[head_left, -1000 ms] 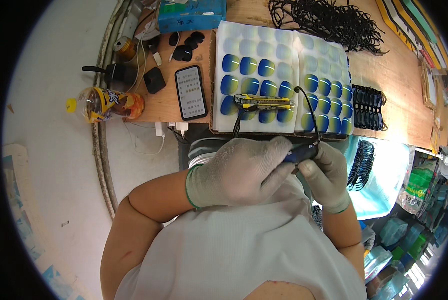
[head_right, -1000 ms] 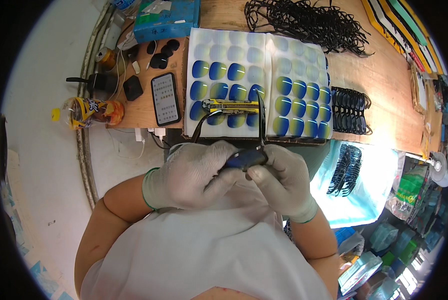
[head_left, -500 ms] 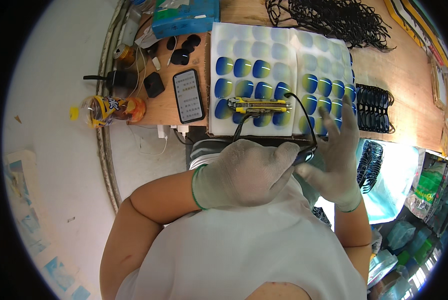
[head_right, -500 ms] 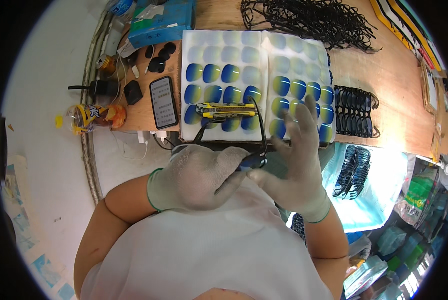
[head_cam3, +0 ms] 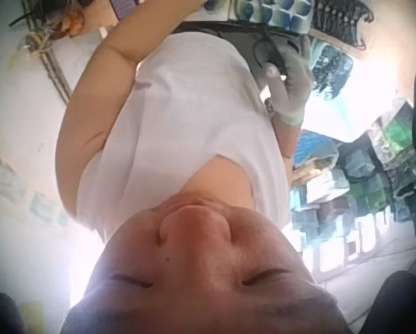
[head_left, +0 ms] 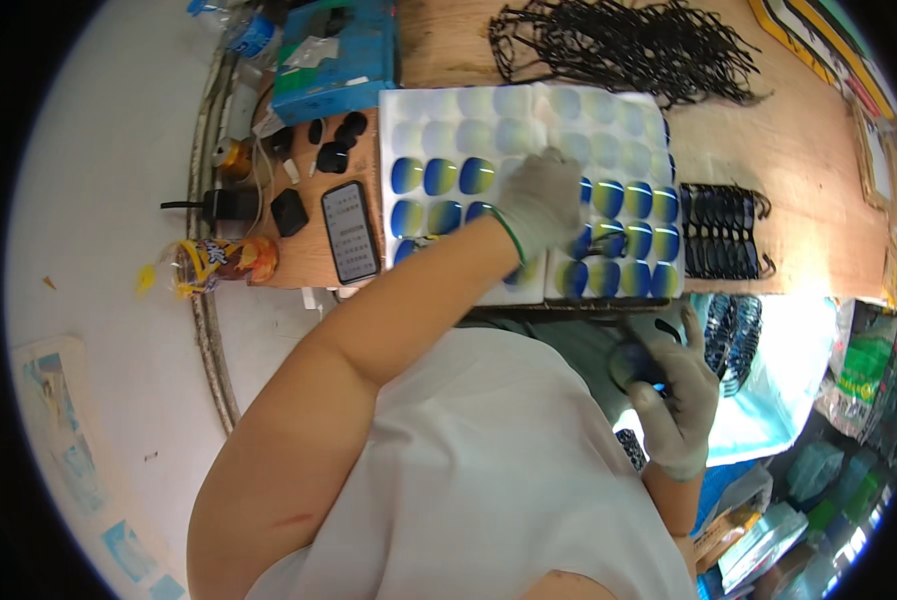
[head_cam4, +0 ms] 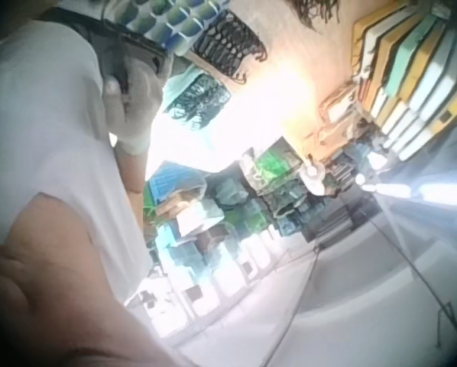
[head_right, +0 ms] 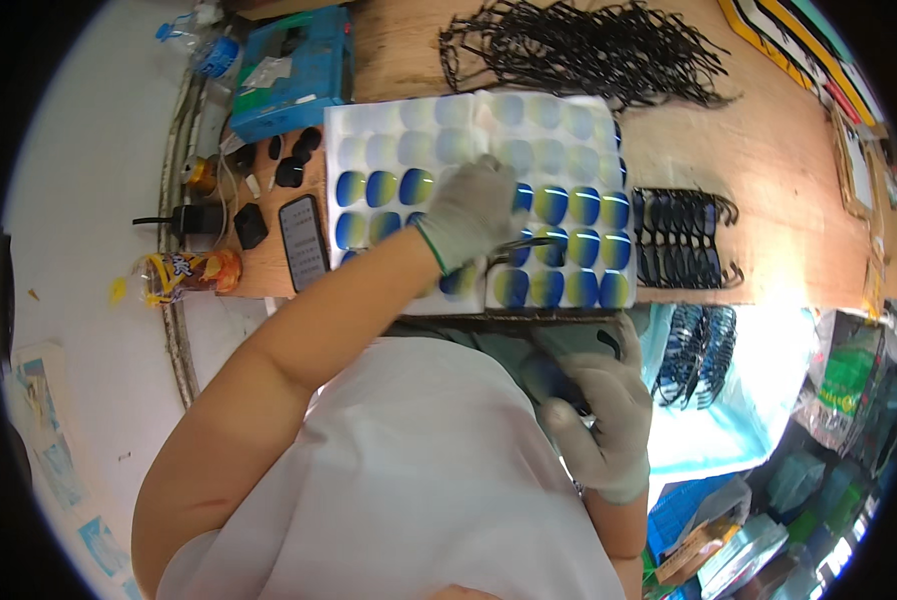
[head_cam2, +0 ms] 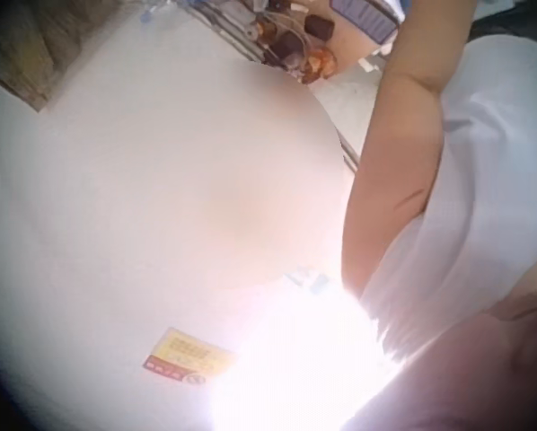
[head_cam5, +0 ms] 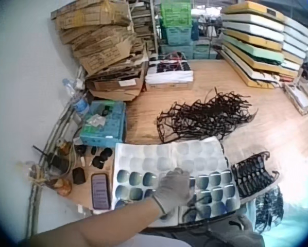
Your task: The person repeatedly picks up black sunglasses frames and blue-green lens pieces from a foam tray, inserts the lenses into the frames, and places the assembled units into a blue bin. The process is repeated continuously throughout the clip.
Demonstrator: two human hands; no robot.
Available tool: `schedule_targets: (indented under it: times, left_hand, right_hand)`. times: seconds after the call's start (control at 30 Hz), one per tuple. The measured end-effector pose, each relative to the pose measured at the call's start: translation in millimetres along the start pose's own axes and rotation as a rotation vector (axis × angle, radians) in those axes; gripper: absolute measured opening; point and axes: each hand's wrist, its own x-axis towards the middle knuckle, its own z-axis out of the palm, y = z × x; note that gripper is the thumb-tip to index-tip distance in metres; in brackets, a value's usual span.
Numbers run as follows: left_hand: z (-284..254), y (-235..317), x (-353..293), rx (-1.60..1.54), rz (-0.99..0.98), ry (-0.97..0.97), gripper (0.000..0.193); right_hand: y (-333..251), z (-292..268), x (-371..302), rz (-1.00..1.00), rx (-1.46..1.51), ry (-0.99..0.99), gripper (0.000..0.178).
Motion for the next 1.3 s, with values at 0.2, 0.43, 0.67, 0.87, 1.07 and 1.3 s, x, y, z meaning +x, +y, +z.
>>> schedule_targets:
  times: [0.2,0.43,0.67,0.87,1.07,1.3]
  left_hand:
    - [16.4,0.0,-1.8,-0.115,-0.043,0.073,0.038]
    - [-14.8,-2.0,-70.0,-0.491,0.243,0.315,0.018]
    - [-69.3,-30.4,-157.1,-1.523,0.108,-0.291,0.015]
    - [-79.7,-27.1,-172.6,-1.680,0.079,-0.261,0.012]
    - [-81.7,-44.3,-178.4,-1.838,-0.028,-0.543,0.021]
    - [-84.5,-43.9,-182.3,-1.617,0.156,-0.487,0.022]
  right_hand:
    - [7.5,28.7,-15.7,0.094,0.358,0.193,0.075]
    - [-11.9,47.8,-1.9,0.027,0.599,0.074,0.067]
    - [-11.1,75.2,-6.6,0.045,0.266,-0.049,0.047]
    - [-50.5,90.1,11.8,0.090,0.567,-0.063,0.028]
    - [-55.3,90.2,2.3,0.244,0.658,-0.210,0.029]
    - [-46.1,85.3,0.2,0.176,0.693,-0.266,0.030]
